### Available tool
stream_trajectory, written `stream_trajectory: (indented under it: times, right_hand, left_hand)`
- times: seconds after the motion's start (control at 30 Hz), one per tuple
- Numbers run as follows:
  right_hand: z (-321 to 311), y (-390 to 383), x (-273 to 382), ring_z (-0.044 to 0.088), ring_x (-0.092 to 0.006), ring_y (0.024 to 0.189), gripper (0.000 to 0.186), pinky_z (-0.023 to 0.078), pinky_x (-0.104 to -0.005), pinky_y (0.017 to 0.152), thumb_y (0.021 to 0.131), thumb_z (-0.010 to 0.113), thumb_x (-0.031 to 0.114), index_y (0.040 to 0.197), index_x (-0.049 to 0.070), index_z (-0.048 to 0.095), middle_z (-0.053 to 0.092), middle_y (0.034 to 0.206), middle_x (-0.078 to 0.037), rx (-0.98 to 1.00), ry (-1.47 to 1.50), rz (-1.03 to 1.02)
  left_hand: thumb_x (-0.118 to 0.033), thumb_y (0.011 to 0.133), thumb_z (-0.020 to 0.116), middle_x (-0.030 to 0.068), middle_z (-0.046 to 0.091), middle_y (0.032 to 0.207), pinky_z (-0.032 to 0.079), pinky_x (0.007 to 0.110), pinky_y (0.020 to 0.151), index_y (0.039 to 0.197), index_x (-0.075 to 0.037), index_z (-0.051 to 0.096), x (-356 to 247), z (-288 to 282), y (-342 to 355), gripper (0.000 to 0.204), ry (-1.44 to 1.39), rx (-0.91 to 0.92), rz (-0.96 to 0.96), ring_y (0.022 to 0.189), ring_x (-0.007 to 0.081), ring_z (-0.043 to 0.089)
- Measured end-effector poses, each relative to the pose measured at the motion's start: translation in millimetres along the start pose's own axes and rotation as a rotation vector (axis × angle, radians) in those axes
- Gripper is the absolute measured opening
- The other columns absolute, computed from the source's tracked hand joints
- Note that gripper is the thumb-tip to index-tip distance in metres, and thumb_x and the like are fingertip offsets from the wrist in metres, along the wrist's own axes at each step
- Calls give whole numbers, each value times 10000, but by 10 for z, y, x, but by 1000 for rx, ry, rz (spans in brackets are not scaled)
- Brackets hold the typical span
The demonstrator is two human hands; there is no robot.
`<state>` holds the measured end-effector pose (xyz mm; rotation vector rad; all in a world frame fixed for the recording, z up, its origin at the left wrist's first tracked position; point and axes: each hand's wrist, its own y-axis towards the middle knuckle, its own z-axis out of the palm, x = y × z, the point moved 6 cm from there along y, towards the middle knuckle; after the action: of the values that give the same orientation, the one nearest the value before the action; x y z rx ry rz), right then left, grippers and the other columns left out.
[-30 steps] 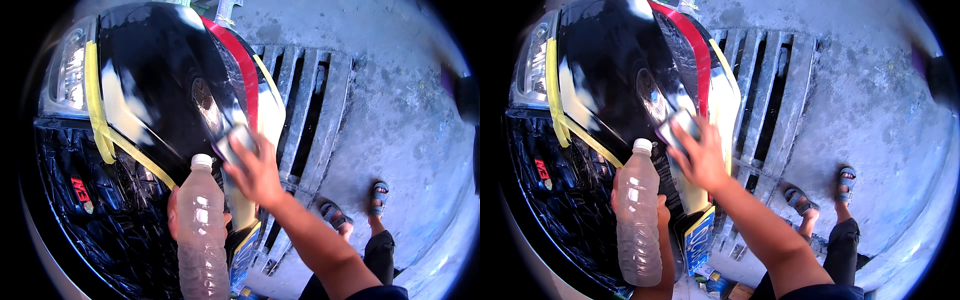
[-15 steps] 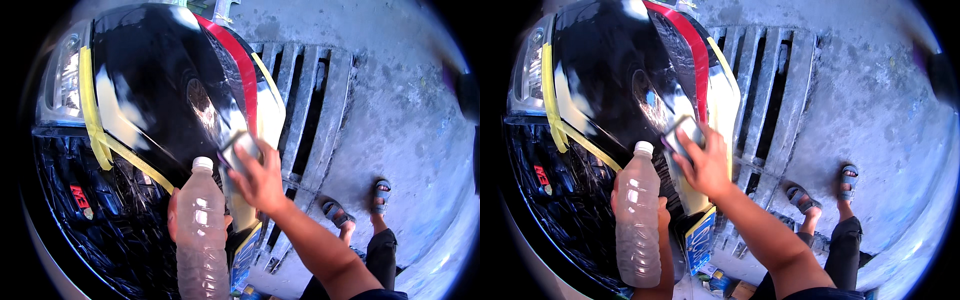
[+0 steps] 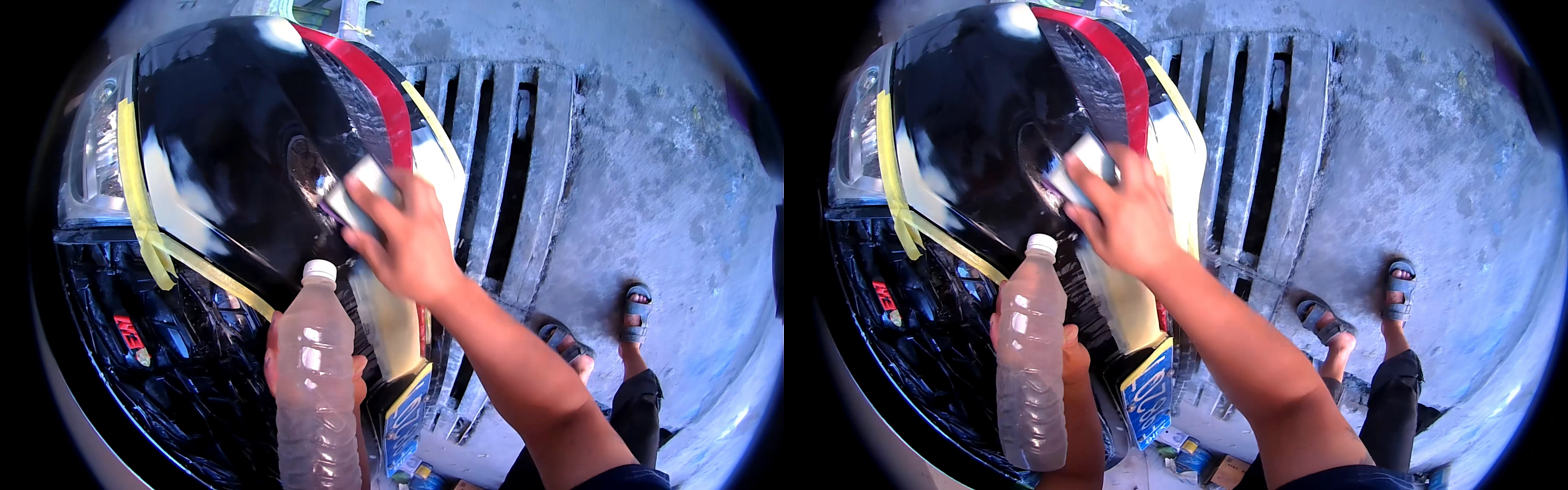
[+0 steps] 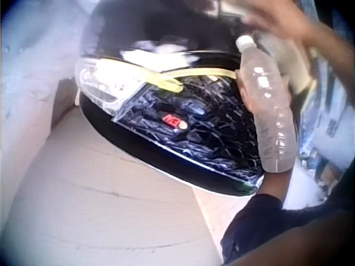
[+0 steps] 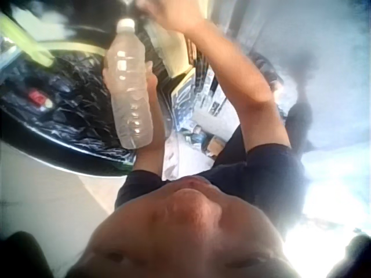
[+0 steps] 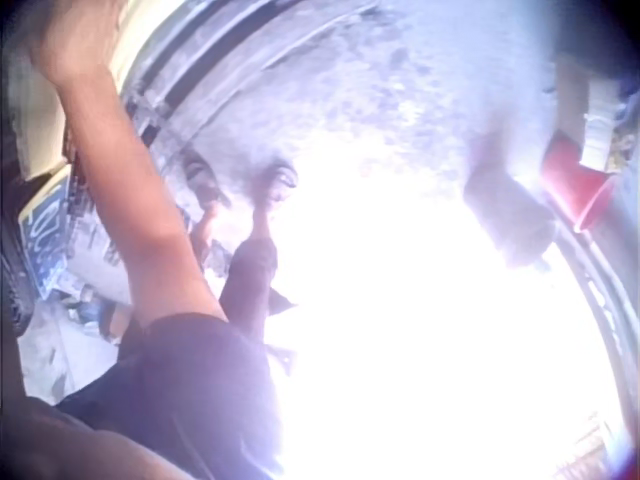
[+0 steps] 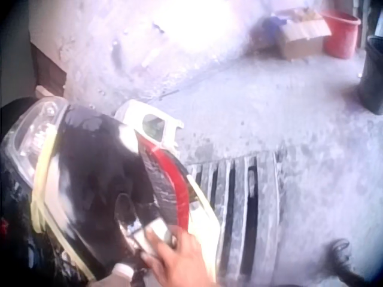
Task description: The person sands the front hood of a car using a purple sanding block and a water bottle. They repeatedly wet the surface and sand different sections of the hood, which is partially covered with masking tape.
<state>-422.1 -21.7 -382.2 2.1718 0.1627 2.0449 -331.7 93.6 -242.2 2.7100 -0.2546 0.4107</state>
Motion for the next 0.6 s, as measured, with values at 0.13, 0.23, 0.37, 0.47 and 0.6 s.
stream_trajectory:
  times: [0.13,0.23,0.37,0.47,0.6]
  right_hand:
    - [47,-129,-40,520,-412,1102,593,434,-475,951,798,782,264,1347,170,579,495,1277,-244,17,37,-22]
    - [56,-956,-74,501,-403,1177,604,415,-478,993,751,820,231,1314,153,617,486,1326,-261,97,65,56]
    - [12,-609,-88,516,-397,1076,541,418,-472,935,819,751,268,1332,196,593,490,1300,-233,62,-2,40]
    - [-19,-302,-87,519,-417,1053,537,431,-470,916,835,737,261,1341,179,574,493,1273,-248,15,38,50]
    - [67,-987,-41,517,-412,1148,598,449,-460,979,790,802,260,1334,121,595,480,1310,-255,108,15,120]
  left_hand:
    - [-393,919,573,198,590,1258,384,498,1064,1331,19,468,47,-27,-70,592,39,13,40,1119,387,601]
    - [-385,908,575,197,584,1265,383,504,1065,1327,10,480,83,-20,-62,584,97,45,60,1131,387,591]
    - [-374,894,578,196,576,1274,381,513,1067,1322,-2,497,157,0,-144,574,183,95,104,1148,388,577]
    - [-365,883,580,194,569,1280,380,519,1068,1319,-10,509,177,-4,-246,567,240,132,125,1160,388,566]
    - [-357,872,582,193,563,1287,378,525,1069,1315,-19,521,195,5,-257,561,289,159,136,1173,389,556]
